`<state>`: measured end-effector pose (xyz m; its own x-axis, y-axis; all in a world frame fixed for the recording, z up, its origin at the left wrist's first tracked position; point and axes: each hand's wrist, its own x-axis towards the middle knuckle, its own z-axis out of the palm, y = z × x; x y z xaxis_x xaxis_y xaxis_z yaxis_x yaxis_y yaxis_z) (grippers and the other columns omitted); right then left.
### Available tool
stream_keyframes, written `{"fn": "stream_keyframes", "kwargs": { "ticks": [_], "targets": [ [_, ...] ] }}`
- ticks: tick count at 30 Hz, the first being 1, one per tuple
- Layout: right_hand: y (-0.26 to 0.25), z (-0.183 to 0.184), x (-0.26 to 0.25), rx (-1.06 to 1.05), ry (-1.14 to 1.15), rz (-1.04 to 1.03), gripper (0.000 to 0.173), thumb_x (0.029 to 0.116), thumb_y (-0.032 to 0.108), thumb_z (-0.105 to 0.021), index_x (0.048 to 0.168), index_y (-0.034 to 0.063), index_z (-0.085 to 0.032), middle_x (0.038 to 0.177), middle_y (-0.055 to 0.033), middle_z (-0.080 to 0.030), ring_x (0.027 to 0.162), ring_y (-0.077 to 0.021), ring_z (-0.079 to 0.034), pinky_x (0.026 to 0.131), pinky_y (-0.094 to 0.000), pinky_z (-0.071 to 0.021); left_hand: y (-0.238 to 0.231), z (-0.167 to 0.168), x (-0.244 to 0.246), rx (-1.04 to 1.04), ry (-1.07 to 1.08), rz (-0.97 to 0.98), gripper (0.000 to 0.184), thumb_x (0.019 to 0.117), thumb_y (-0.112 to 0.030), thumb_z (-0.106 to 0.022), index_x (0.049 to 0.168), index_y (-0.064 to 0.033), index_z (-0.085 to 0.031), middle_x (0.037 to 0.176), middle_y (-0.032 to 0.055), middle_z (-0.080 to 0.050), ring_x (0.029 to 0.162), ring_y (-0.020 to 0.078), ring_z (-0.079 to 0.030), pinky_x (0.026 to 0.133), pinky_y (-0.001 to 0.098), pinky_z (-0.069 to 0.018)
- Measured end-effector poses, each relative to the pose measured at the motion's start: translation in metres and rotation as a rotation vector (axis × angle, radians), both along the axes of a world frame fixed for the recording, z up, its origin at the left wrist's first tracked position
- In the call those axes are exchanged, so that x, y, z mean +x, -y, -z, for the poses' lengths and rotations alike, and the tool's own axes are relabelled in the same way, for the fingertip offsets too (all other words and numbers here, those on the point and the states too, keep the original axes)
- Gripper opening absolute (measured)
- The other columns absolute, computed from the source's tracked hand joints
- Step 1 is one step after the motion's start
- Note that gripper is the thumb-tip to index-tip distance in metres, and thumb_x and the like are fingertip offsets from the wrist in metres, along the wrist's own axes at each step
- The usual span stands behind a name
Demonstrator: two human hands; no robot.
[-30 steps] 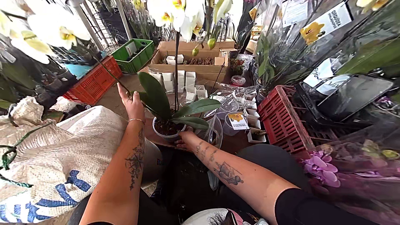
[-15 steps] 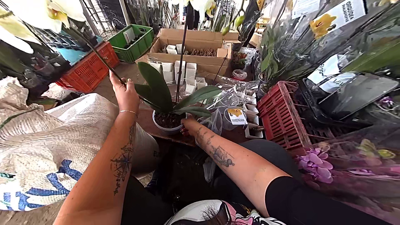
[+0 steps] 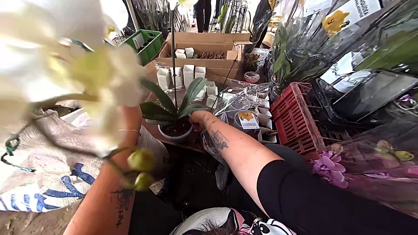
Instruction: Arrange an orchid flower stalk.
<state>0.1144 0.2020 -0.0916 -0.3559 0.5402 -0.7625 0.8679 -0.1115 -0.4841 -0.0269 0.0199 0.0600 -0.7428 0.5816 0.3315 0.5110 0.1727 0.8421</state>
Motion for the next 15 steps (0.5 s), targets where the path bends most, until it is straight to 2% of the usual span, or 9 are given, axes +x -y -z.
{"fn": "stream_keyframes", "kwargs": {
  "ticks": [2,4,6,9,10,13,15],
  "targets": [
    [-0.006,-0.001,-0.003,0.04,0.022,-0.09,0.024,0.0997,0.025,-0.06,0.107,0.002,-0.065,0.084,-0.0114,-0.064,0.068,-0.0206,-0.063,0.065,-0.0395,-0.0567,0.002,-0.004,0.005,-0.003,0.033,0.022,0.048,0.112,-0.026,-0.035,0.156,-0.0072,-0.033,0.13,0.0149,-0.06,0.109,0.0173,-0.064,0.092,0.0366,-0.0539],
    [-0.011,-0.004,0.0,0.082,0.044,-0.223,0.03,0.1025,0.028,-0.057,0.113,0.0015,-0.066,0.092,-0.0139,-0.066,0.074,-0.0229,-0.066,0.07,-0.0427,-0.0571,0.002,-0.003,0.007,0.003,0.067,0.054,0.046,0.1125,-0.025,-0.032,0.154,-0.005,-0.034,0.13,0.0149,-0.06,0.11,0.0175,-0.065,0.091,0.0368,-0.0556],
    [-0.01,-0.011,-0.001,0.181,0.077,-0.389,0.033,0.1045,0.03,-0.055,0.113,0.0,-0.067,0.097,-0.0167,-0.067,0.08,-0.0263,-0.067,0.073,-0.0473,-0.0564,0.004,-0.004,0.007,-0.009,0.078,0.067,0.044,0.1125,-0.026,-0.031,0.151,-0.0067,-0.038,0.129,0.0133,-0.062,0.106,0.0181,-0.067,0.087,0.039,-0.0578],
    [0.001,-0.028,-0.007,0.341,0.109,-0.596,0.032,0.1042,0.016,-0.054,0.12,-0.009,-0.064,0.122,-0.028,-0.065,0.113,-0.0406,-0.064,0.095,-0.0607,-0.0496,0.006,-0.003,0.004,-0.009,0.074,0.1,0.042,0.113,-0.033,-0.029,0.144,-0.0088,-0.045,0.121,0.009,-0.067,0.099,0.0168,-0.071,0.079,0.0377,-0.0606],
    [0.006,-0.031,-0.006,0.389,0.102,-0.62,0.029,0.1019,0.011,-0.056,0.12,-0.0111,-0.063,0.126,-0.0299,-0.063,0.12,-0.0429,-0.062,0.099,-0.0623,-0.0477,0.007,-0.002,0.004,-0.006,0.076,0.112,0.042,0.1131,-0.033,-0.029,0.142,-0.0092,-0.046,0.118,0.0075,-0.068,0.097,0.0155,-0.071,0.078,0.0364,-0.0609],
    [0.008,-0.036,0.006,0.526,-0.003,-0.597,0.023,0.0957,0.005,-0.062,0.112,-0.0105,-0.067,0.121,-0.0305,-0.065,0.118,-0.0456,-0.062,0.097,-0.0643,-0.0492,0.009,-0.002,0.001,0.014,0.104,0.132,0.04,0.113,-0.033,-0.03,0.14,-0.0101,-0.048,0.114,0.0046,-0.067,0.094,0.0126,-0.07,0.076,0.0333,-0.0601],
    [0.006,-0.046,0.025,0.585,-0.134,-0.562,0.024,0.0993,0.009,-0.06,0.116,-0.0048,-0.069,0.121,-0.0274,-0.066,0.118,-0.0435,-0.063,0.1,-0.063,-0.0486,0.009,-0.003,-0.001,0.012,0.12,0.14,0.038,0.1131,-0.032,-0.03,0.139,-0.0105,-0.049,0.112,0.0038,-0.068,0.091,0.0114,-0.07,0.074,0.0318,-0.06]
  ]
}}
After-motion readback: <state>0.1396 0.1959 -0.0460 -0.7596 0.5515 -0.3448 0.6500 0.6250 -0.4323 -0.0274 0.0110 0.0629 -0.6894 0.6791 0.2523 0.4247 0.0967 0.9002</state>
